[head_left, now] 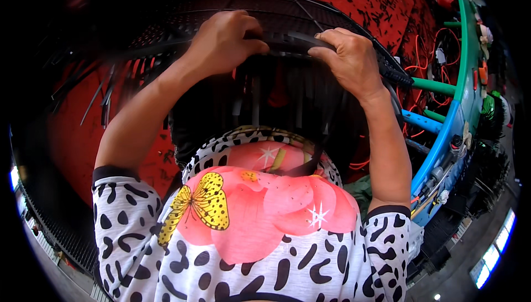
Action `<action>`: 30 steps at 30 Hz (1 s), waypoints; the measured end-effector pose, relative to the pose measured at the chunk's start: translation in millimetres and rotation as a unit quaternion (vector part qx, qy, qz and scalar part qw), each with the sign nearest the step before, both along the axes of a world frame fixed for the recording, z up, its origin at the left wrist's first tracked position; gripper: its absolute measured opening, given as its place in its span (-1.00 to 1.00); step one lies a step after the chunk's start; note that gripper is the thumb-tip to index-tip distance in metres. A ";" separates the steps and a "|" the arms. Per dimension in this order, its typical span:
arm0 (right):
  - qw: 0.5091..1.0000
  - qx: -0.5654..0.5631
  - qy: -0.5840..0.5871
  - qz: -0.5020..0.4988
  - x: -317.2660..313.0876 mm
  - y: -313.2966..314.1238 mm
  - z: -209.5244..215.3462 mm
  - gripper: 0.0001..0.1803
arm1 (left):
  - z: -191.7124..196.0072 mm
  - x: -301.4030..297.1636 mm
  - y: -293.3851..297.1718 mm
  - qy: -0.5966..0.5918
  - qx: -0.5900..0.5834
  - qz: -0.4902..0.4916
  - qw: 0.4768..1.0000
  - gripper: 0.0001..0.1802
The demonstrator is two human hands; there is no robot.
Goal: The person attaches black strips to a plastic mesh panel by hand and using a pneumatic stapler, occasionally using a hammer and pliers to secure or adjust the components.
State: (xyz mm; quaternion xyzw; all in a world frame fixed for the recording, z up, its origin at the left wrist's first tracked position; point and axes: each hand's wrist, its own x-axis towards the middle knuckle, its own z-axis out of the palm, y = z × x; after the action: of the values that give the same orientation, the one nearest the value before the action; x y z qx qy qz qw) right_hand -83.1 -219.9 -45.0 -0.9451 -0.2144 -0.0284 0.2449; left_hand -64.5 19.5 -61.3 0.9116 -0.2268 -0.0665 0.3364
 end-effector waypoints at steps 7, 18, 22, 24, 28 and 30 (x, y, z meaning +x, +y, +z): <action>1.000 -0.010 0.022 -0.009 -1.4 9.2 -4.3 -0.71 | -0.4 2.7 11.8 0.036 0.008 -0.020 0.999 -0.72; 1.000 -0.010 -0.005 0.020 8.1 9.1 -8.9 -0.75 | 0.4 9.3 14.9 0.022 0.012 -0.029 0.999 -0.75; 0.998 -0.040 -0.002 0.048 11.7 5.0 -17.4 -0.74 | -7.1 8.1 30.0 0.041 0.013 -0.012 0.999 -0.75; 0.995 0.027 -0.081 0.059 6.2 21.8 -37.5 -0.71 | -12.2 6.3 30.4 0.065 -0.019 -0.032 0.997 -0.79; 0.956 0.282 -0.075 -0.027 -44.8 -5.6 22.8 -0.74 | -9.7 4.5 20.0 0.034 0.001 -0.031 0.999 -0.81; 0.878 0.458 -0.038 -0.132 -82.4 -66.4 47.8 -0.85 | -2.9 9.8 7.0 0.051 -0.001 -0.015 0.999 -0.81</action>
State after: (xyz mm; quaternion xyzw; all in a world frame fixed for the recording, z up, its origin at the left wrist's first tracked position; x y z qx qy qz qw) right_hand -165.5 -286.3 2.8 -0.7450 -0.0601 -0.1912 0.6362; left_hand -54.7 26.6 -64.3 0.9034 -0.2228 -0.1173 0.3470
